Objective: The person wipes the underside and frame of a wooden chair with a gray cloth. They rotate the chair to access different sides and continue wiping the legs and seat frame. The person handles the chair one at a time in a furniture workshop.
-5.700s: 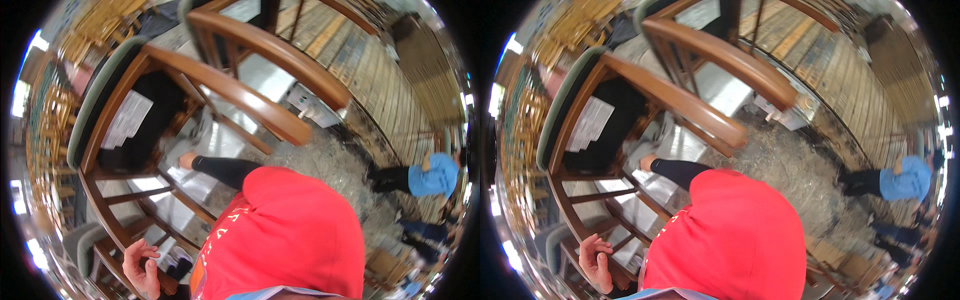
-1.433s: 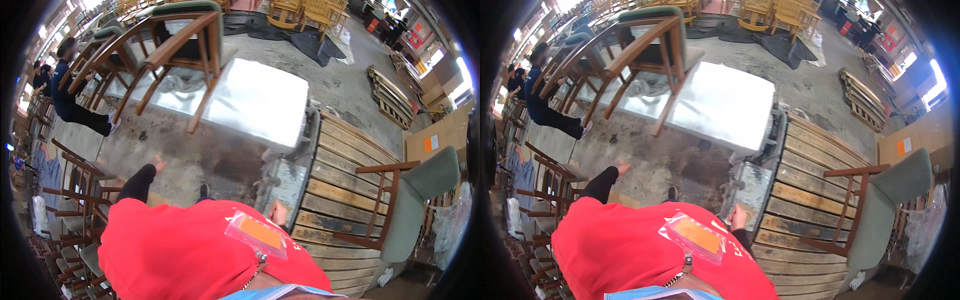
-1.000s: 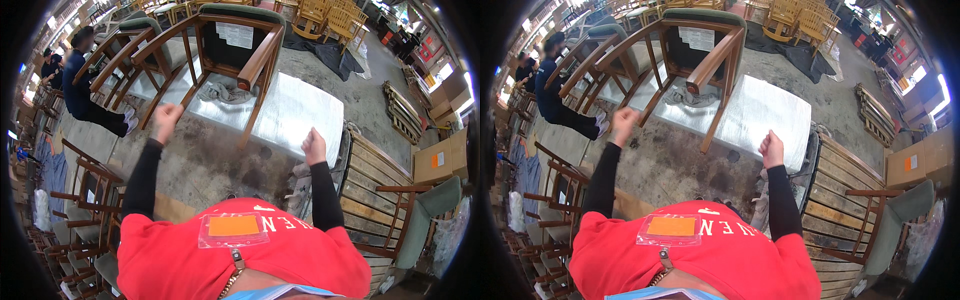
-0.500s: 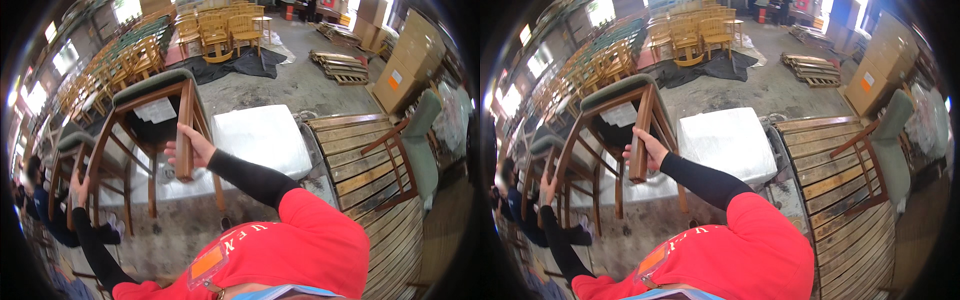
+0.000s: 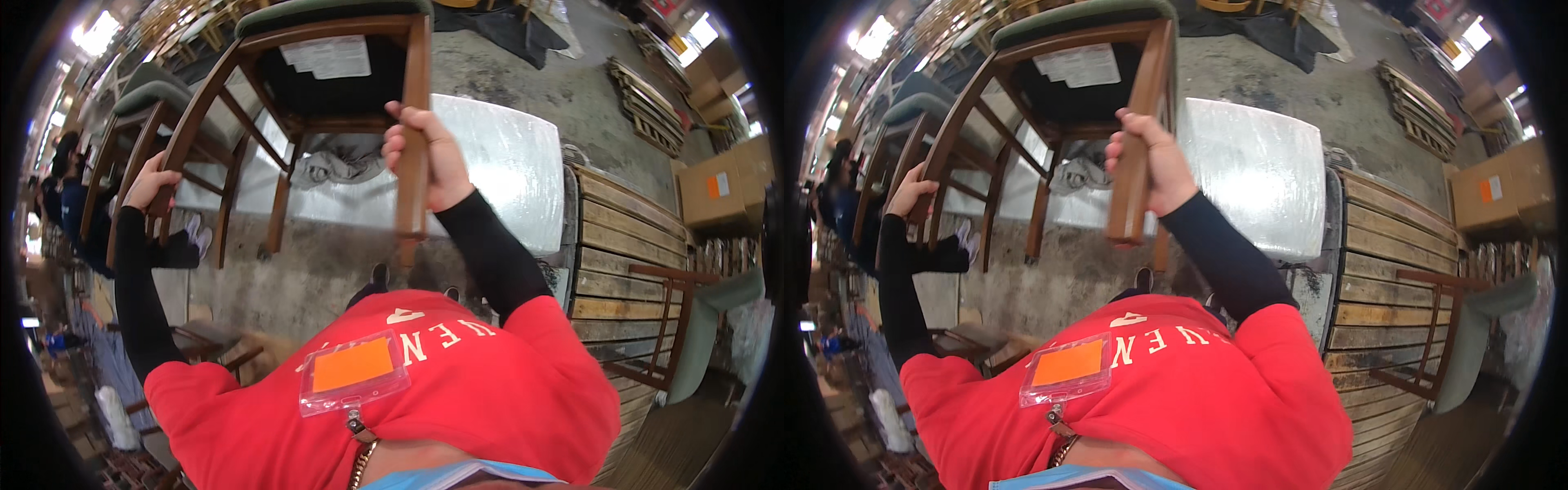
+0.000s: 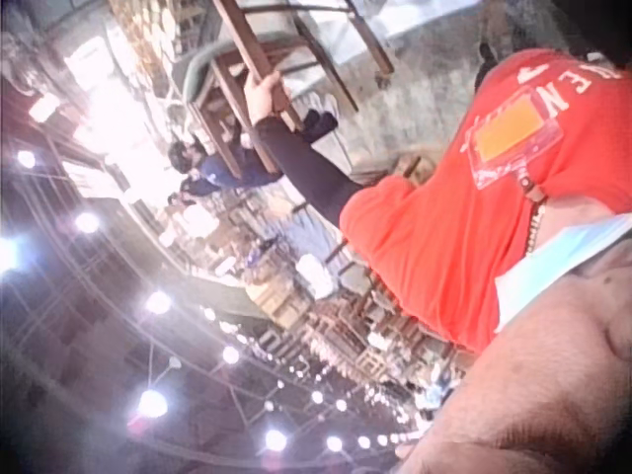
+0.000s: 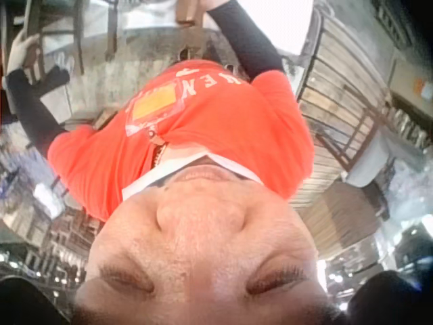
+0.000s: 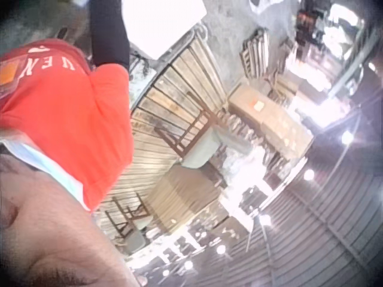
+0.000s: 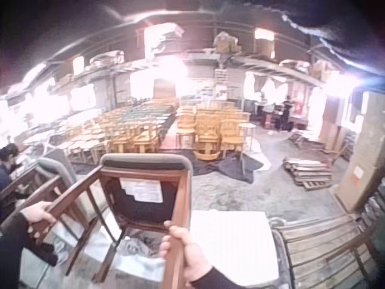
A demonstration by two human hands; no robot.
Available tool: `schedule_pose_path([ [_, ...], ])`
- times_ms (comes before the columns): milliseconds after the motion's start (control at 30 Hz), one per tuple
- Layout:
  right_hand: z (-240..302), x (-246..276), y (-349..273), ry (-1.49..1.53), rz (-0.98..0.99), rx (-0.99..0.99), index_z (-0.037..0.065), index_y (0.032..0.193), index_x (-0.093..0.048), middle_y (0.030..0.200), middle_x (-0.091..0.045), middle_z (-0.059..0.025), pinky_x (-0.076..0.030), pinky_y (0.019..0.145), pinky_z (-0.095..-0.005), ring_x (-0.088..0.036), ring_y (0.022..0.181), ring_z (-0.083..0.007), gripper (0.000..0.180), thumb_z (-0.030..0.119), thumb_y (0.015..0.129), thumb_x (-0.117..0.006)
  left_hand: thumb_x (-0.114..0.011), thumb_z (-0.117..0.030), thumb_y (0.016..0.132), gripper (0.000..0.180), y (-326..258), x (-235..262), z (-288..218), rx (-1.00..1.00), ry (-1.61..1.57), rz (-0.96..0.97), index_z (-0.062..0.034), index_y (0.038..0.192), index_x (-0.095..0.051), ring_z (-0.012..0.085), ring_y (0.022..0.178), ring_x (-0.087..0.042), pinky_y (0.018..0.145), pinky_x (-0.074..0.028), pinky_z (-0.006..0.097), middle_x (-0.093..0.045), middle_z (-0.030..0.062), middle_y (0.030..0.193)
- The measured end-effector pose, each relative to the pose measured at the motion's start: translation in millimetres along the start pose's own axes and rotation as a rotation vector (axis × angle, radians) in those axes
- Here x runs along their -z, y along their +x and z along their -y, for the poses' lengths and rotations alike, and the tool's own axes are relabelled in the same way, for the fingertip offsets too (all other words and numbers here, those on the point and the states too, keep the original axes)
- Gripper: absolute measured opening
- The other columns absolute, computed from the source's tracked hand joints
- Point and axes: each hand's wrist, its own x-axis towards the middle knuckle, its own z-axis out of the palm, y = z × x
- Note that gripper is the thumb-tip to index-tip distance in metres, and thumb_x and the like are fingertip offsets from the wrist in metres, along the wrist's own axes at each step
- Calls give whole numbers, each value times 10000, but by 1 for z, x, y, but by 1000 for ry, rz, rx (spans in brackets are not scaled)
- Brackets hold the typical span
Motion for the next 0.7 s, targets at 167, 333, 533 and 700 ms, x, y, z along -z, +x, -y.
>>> schedule_pose_path([
  [167, 59, 26, -32, -43, 71, -126, 95, 1355, -541, 890, -533, 18, -484, 582, -197, -526, 695, -45, 407, 266, 997, -631, -692, -84, 857, 500, -56, -51, -12, -46, -45, -75, -22, 1326, -529, 137, 620, -589, 443, -528, 304, -578, 50, 864],
  [333, 128, 77, -100, 35, 114, -189, 108, 1382, -512, 895, -540, 7, -497, 558, -214, -529, 666, -59, 427, 273, 1000, -609, -682, -128, 859, 560, -102, -133, -57, -35, -33, -68, -18, 1381, -511, 133, 599, -589, 439, -509, 284, -581, 49, 862],
  [533, 195, 131, -190, 46, 110, -84, 60, 1459, -433, 864, -500, 2, -498, 539, -219, -510, 636, -51, 513, 271, 1018, -589, -684, -159, 849, 536, -139, -233, -131, -77, -11, -16, 2, 1336, -529, 129, 643, -601, 472, -532, 288, -574, 47, 847],
  [700, 234, 173, -258, 82, 111, -10, 22, 1510, -345, 858, -469, -17, -491, 532, -221, -514, 629, -58, 560, 254, 1045, -553, -696, -190, 829, 522, -147, -304, -154, -136, -17, 61, 20, 1281, -539, 133, 622, -598, 496, -535, 290, -587, 63, 853],
])
